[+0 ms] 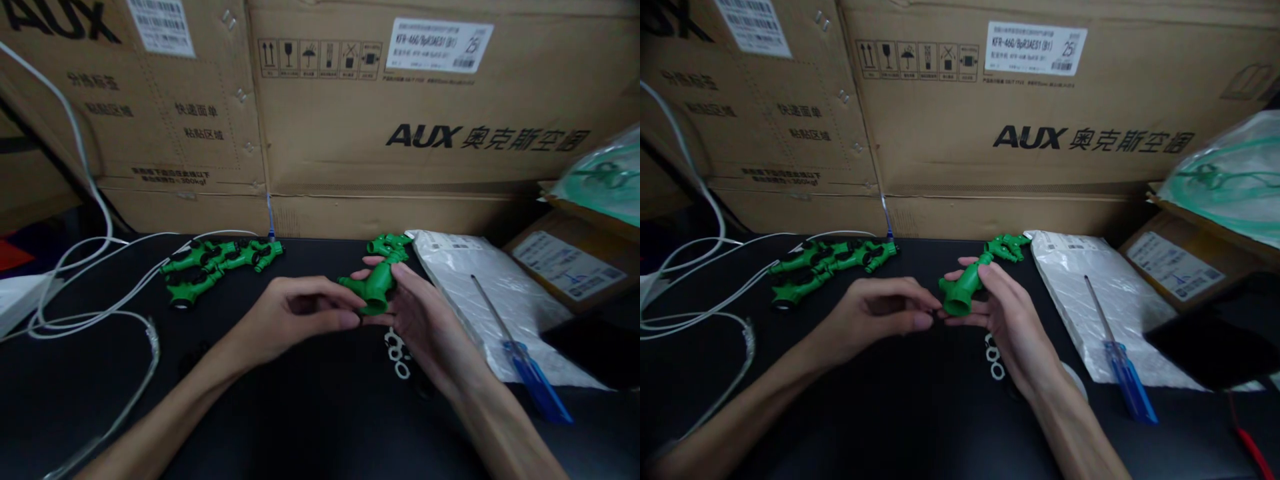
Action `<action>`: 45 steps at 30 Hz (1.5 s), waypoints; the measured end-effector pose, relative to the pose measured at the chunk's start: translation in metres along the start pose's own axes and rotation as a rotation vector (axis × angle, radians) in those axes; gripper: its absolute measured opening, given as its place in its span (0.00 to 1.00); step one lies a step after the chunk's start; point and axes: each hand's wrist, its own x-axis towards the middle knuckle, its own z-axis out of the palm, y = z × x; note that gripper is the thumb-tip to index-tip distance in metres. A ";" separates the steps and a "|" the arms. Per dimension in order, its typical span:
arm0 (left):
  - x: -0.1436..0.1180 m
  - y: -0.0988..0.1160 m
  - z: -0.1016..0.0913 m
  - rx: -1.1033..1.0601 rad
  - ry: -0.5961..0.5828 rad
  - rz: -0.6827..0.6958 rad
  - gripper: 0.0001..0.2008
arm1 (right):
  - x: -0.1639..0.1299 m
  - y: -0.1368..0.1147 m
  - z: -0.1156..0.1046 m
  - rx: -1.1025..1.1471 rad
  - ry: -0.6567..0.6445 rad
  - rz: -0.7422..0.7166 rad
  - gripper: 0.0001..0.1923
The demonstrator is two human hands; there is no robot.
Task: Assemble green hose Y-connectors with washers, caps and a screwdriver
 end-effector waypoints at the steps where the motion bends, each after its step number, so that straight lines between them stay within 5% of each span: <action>1: 0.002 0.000 -0.005 -0.044 0.086 0.009 0.06 | -0.001 0.002 0.002 -0.042 -0.026 0.008 0.19; 5: 0.007 -0.008 -0.010 -0.135 0.278 -0.019 0.09 | -0.003 0.010 0.010 -0.299 -0.123 -0.001 0.16; 20: 0.004 -0.022 -0.004 -0.087 0.132 -0.119 0.12 | -0.002 0.034 0.009 -0.905 -0.083 -0.216 0.14; 27: 0.005 -0.027 -0.003 -0.128 0.064 -0.196 0.15 | -0.003 0.032 0.012 -0.790 -0.169 -0.198 0.13; 37: 0.004 -0.028 0.002 -0.237 0.129 -0.240 0.16 | -0.001 0.032 0.016 -0.645 -0.229 -0.187 0.10; 45: 0.002 -0.032 0.005 -0.252 0.094 -0.205 0.15 | -0.002 0.033 0.017 -0.512 -0.182 -0.139 0.21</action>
